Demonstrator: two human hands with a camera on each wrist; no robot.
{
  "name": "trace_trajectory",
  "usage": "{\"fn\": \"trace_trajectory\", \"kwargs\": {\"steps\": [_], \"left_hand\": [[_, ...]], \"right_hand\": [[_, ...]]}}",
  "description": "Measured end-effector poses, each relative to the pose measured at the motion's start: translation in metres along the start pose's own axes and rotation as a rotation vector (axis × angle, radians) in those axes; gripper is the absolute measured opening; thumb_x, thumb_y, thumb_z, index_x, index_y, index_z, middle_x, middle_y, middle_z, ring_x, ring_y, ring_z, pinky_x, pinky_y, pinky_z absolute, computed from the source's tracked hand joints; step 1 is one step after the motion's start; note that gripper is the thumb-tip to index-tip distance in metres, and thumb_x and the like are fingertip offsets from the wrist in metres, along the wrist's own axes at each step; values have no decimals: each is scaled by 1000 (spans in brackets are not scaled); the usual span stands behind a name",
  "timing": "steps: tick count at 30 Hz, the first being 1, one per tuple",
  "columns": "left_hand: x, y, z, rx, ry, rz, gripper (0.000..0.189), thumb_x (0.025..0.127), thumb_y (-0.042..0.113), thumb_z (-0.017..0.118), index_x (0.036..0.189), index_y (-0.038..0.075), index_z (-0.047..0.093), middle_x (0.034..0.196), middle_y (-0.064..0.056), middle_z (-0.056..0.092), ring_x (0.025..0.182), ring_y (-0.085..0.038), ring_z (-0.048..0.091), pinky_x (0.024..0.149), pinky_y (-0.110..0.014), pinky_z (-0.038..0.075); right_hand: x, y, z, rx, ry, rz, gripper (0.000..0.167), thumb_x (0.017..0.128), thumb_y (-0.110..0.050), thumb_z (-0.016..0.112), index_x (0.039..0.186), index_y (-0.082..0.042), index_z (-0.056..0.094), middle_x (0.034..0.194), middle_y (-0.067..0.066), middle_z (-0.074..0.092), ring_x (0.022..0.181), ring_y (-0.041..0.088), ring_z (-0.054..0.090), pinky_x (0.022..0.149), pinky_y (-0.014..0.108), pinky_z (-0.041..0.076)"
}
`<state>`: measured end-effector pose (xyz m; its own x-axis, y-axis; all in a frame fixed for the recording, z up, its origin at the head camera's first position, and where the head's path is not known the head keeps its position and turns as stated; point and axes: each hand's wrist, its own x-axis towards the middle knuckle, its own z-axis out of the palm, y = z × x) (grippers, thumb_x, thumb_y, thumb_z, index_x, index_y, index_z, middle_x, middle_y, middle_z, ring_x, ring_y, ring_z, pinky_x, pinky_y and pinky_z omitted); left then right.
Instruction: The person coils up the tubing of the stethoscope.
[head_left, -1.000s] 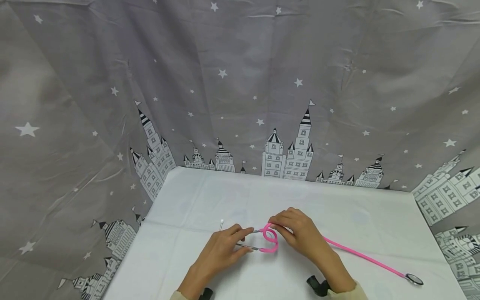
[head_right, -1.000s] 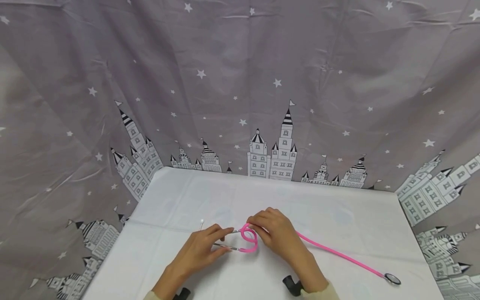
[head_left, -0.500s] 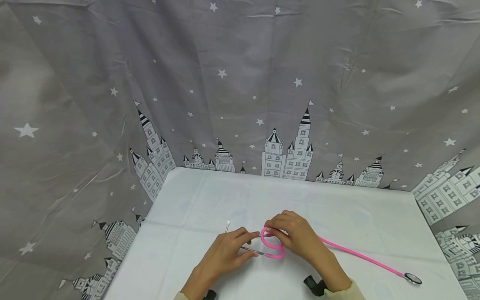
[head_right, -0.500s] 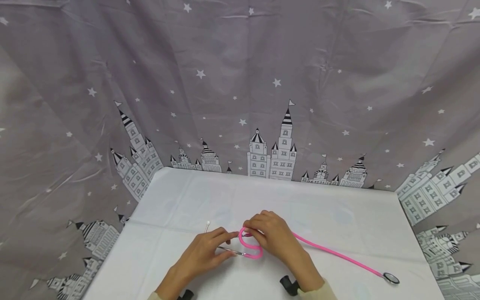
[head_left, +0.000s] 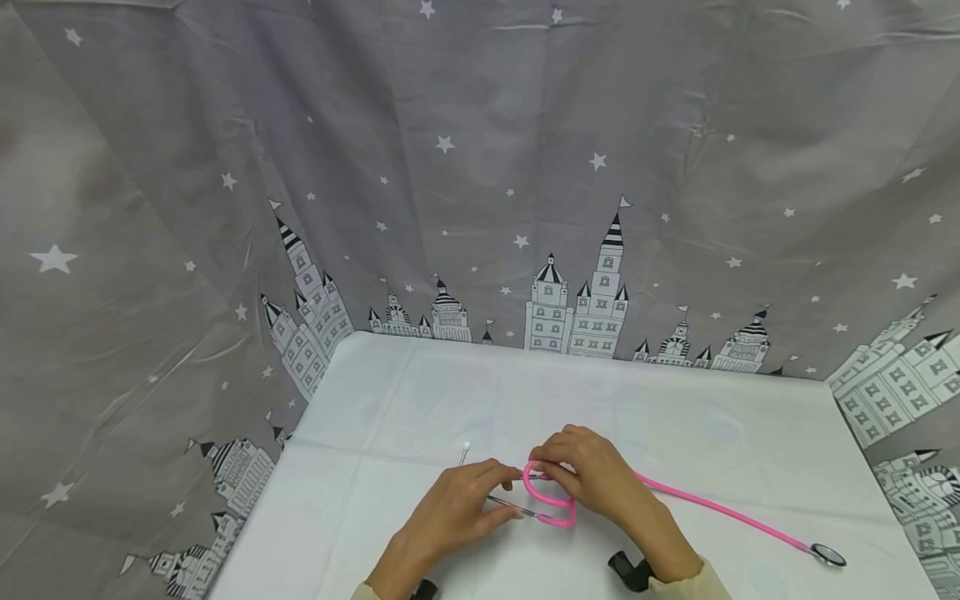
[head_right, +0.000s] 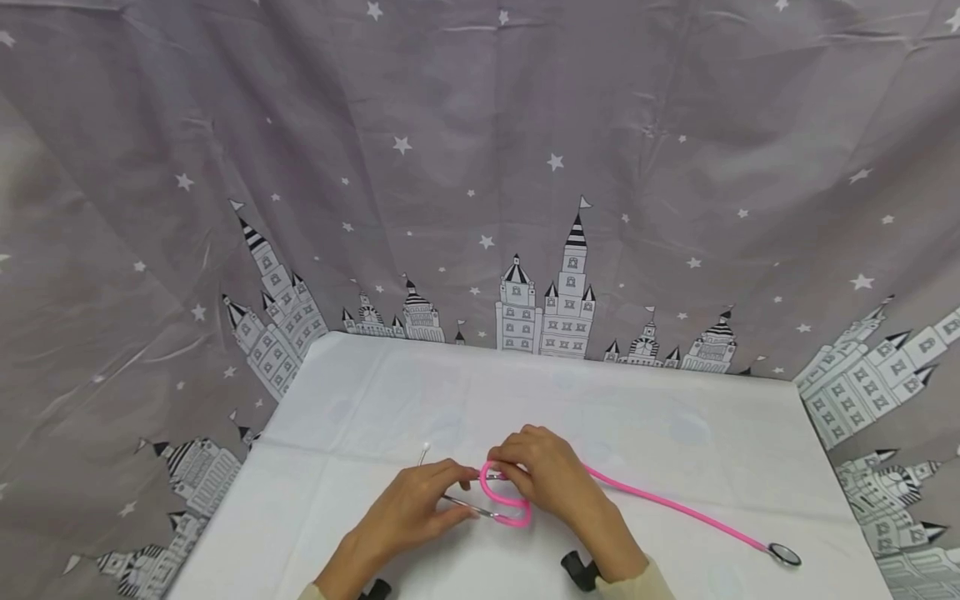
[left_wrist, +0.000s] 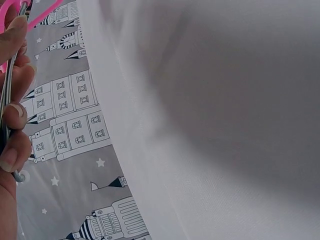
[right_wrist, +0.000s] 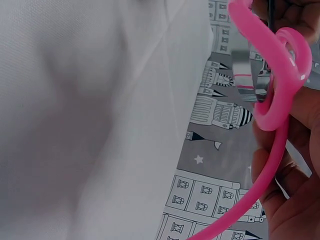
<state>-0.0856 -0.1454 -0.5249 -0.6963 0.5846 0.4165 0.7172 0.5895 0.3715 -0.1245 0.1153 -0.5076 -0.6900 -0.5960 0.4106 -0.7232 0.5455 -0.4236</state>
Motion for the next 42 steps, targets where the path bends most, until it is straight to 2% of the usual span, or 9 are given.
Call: {"fn": "trace_trajectory", "kwargs": {"steps": [5, 10, 16, 26, 36, 42], "left_hand": [[0, 1, 0, 4, 0, -2, 55, 83, 36, 93, 127, 17, 66, 97, 8, 78, 80, -8, 72, 73, -13, 52], [0, 2, -1, 42, 18, 52, 61, 84, 33, 94, 138, 25, 67, 97, 12, 76, 80, -5, 71, 71, -11, 49], [-1, 2, 0, 42, 37, 105, 53, 84, 31, 93, 133, 28, 74, 98, 15, 75, 76, -1, 63, 70, -7, 44], [0, 4, 2, 7, 10, 93, 44, 86, 33, 91, 126, 24, 77, 96, 12, 75, 81, -1, 71, 74, -7, 50], [-3, 8, 3, -31, -2, 103, 45, 87, 31, 91, 129, 23, 77, 98, 11, 77, 84, 0, 72, 77, -6, 51], [-5, 13, 5, -38, -9, 126, 46, 87, 33, 91, 129, 22, 77, 95, 10, 77, 83, 1, 72, 77, -5, 51]], "right_hand": [[0, -1, 0, 18, -43, 33, 17, 95, -18, 83, 111, -18, 85, 101, -12, 82, 93, 6, 68, 82, 25, 59], [1, 0, 0, 43, -53, 45, 15, 96, -20, 81, 111, -20, 85, 100, -14, 81, 91, 3, 66, 82, 25, 58], [-1, 1, 0, 44, -56, 48, 12, 96, -23, 81, 108, -22, 85, 99, -17, 80, 89, -1, 63, 79, 22, 56], [-3, 4, 1, 109, -74, 54, 15, 98, -24, 80, 112, -22, 84, 104, -16, 81, 95, 3, 68, 83, 25, 58], [-8, 17, 1, 242, -29, 25, 20, 94, -18, 83, 114, -22, 83, 108, -13, 82, 102, 8, 72, 88, 29, 61], [-11, 30, 1, 304, -24, 95, 21, 91, -18, 86, 111, -20, 85, 105, -13, 82, 100, 7, 75, 88, 27, 63]]}}
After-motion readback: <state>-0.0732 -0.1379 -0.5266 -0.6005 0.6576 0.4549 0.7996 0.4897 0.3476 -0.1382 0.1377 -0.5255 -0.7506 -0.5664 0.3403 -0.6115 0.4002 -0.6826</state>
